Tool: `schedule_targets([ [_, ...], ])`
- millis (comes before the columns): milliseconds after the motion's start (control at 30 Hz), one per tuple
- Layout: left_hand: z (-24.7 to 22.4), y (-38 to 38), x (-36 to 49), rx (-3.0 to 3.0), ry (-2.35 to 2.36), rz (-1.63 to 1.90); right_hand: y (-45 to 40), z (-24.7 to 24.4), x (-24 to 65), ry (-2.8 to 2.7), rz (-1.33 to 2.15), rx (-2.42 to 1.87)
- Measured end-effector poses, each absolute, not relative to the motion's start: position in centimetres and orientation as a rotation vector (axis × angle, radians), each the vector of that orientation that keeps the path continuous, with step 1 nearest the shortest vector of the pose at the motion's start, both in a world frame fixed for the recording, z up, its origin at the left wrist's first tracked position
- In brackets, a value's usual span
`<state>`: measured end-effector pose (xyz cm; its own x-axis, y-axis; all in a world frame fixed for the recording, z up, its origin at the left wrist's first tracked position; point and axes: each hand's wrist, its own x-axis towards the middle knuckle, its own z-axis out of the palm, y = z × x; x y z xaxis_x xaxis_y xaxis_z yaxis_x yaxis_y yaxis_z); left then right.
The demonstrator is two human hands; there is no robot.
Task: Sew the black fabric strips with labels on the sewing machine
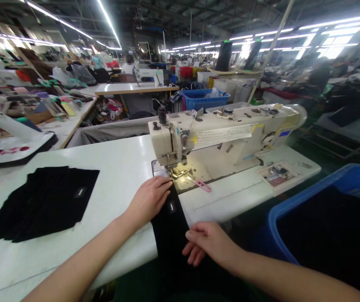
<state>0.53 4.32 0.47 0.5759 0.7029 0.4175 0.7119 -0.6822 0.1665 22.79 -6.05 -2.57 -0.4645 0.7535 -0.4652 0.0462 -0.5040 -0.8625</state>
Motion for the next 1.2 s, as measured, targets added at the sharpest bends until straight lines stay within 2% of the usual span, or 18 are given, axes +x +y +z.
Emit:
schedule_targets([
  [67,0.0,4.2,0.3,-2.792,-1.190,-0.690,-6.1,-2.3,23.2,-1.379,1.768,-1.283],
  [133,-0.3,4.6,0.0,-2.795,-1.188,-0.692,-5.8,-2.0,23.7,-1.687,1.380,-1.237],
  [267,-0.6,6.0,-0.3,-2.820,-1.164,-0.749,-4.5,-1.2,24.5,-2.285,0.562,-0.915],
  [400,-0.7,6.8,-0.5,-2.830,-1.175,-0.794,-3.0,-1.2,24.7,-2.449,0.111,-0.676],
  [600,-0.9,6.6,-0.7,-2.812,-1.208,-0.789,-2.5,-1.6,24.6,-2.460,0.051,-0.532],
  [1200,-0.7,6.9,-0.6,-2.842,-1.208,-0.819,-2.7,-2.0,24.6,-2.433,0.079,-0.572],
])
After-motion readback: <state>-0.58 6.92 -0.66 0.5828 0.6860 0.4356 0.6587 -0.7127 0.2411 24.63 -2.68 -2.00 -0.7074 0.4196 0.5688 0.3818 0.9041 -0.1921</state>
